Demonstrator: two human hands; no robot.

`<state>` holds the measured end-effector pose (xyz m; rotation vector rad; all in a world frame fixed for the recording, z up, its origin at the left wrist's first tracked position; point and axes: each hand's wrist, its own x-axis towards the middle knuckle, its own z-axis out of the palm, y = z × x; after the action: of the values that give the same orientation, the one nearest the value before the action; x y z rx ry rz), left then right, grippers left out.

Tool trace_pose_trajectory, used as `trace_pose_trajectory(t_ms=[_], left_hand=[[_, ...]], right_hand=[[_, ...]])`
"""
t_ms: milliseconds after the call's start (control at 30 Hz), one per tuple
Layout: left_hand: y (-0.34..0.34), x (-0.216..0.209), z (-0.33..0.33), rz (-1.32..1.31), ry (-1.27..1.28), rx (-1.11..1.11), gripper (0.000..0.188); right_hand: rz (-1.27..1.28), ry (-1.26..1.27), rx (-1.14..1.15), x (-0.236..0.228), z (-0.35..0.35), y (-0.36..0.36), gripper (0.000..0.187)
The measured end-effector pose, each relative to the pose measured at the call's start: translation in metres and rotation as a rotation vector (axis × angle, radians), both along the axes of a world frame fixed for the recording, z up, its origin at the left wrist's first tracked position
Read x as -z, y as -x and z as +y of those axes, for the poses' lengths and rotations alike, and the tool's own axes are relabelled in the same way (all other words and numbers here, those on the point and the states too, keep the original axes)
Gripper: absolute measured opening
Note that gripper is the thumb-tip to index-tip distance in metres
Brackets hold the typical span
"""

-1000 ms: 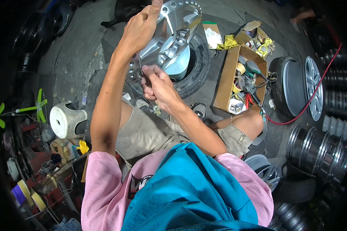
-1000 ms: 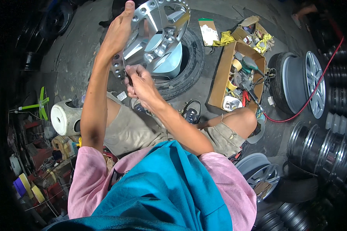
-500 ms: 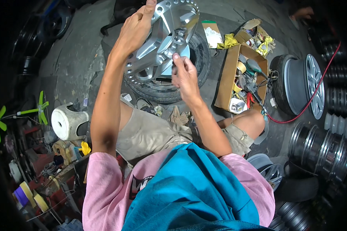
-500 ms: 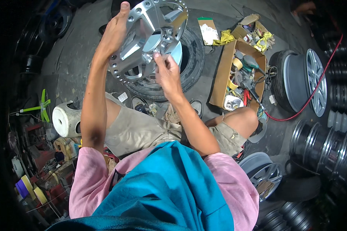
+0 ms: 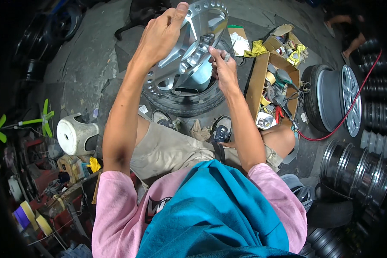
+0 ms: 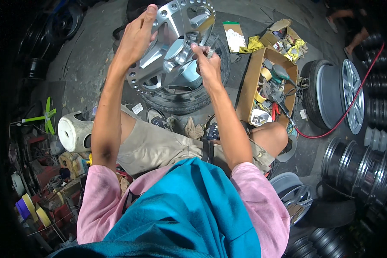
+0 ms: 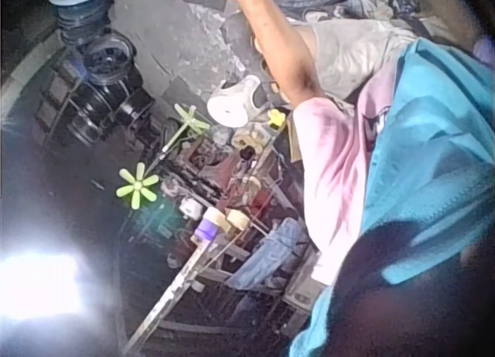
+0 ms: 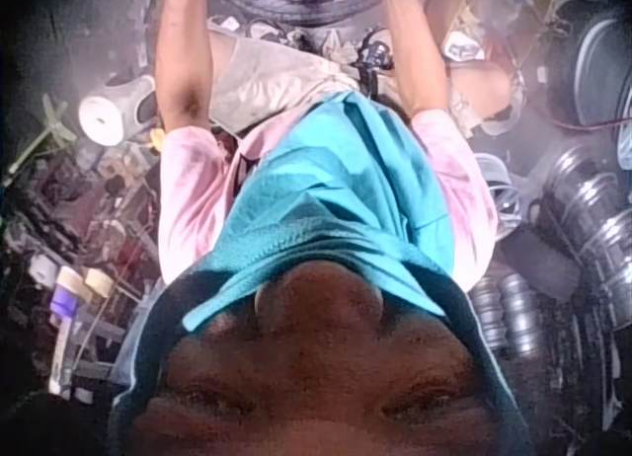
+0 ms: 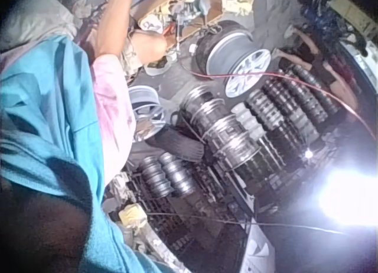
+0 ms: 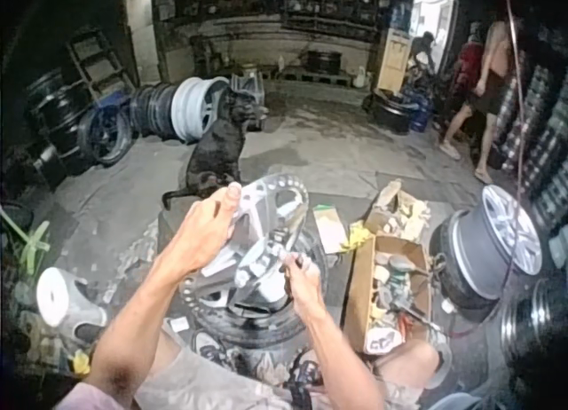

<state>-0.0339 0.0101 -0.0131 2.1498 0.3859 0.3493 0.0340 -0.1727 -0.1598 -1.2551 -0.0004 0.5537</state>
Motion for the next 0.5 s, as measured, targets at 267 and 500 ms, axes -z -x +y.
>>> trace_pose_trajectory(t_ms=[267, 500], left_hand=[[0.012, 0.013, 0.025, -0.049, -0.118, -0.050, 0.073], [0.019, 0.012, 0.022, -0.089, -0.157, 0.012, 0.067]], right_hand=[[0.068, 0.114, -0.040, 0.040, 0.007, 0.043, 0.035], [0.070, 0.141, 0.059, 0.081, 0.007, 0.053, 0.035]])
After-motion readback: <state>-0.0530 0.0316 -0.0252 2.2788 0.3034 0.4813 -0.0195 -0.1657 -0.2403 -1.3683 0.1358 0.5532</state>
